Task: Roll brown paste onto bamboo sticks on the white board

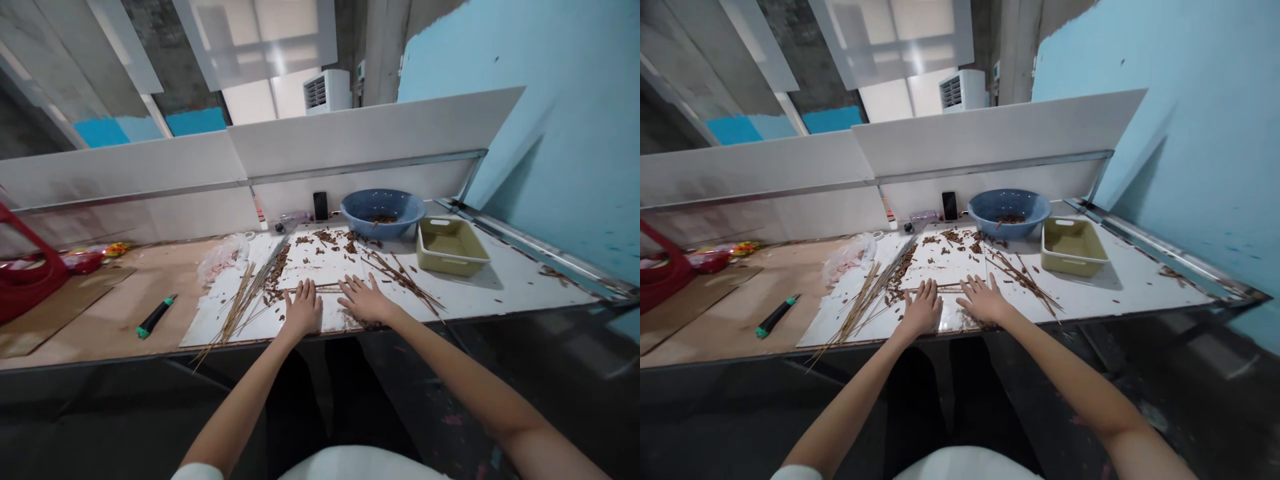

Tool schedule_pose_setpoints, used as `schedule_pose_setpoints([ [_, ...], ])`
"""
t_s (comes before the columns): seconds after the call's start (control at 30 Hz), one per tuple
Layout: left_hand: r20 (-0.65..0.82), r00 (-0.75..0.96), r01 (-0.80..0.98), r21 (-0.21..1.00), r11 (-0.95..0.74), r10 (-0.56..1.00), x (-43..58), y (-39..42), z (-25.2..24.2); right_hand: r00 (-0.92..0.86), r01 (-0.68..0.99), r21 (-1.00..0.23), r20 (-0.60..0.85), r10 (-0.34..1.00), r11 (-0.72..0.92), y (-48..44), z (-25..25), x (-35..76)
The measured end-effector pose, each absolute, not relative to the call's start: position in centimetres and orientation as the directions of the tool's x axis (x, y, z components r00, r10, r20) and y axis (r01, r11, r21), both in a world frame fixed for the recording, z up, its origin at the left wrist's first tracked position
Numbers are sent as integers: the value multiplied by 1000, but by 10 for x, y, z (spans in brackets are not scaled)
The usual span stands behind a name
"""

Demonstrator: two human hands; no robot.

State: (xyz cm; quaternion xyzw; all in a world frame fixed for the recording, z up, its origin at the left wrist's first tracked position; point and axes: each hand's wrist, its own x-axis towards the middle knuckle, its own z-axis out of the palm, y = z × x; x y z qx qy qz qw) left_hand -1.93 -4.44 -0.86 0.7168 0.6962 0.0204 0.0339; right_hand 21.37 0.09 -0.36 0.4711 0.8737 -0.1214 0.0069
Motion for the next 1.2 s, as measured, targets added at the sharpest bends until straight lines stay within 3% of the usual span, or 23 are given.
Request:
schedule_pose_setpoints([
  [0.2, -13, -50, 993, 107, 51, 999, -7, -25, 5, -470, 874, -206, -128, 873, 440, 16, 6, 204],
  [0.37, -23, -1, 998, 70, 2, 1000, -13, -45, -4, -516, 850, -225, -180, 837, 476, -8, 0, 218],
  [0.5, -30, -5, 994, 110, 8, 1000, -17, -36, -1, -500, 860, -238, -218, 838, 451, 2, 8, 217],
  [0.67, 30, -34, 992, 126, 30, 999, -11, -23, 7, -444, 888, -207, -155, 882, 411, 18, 12, 208],
  [0.87, 74, 41, 997, 57, -45, 996, -27, -59, -11, -517, 843, -237, -108, 849, 483, -16, -9, 232],
  [1.03, 42, -2, 995, 98, -2, 999, -26, -31, 1, -472, 874, -201, -144, 870, 442, 10, 3, 220],
  [1.2, 104, 26, 993, 108, -37, 994, -30, -24, -2, -444, 884, -202, -85, 892, 421, 10, -1, 218],
])
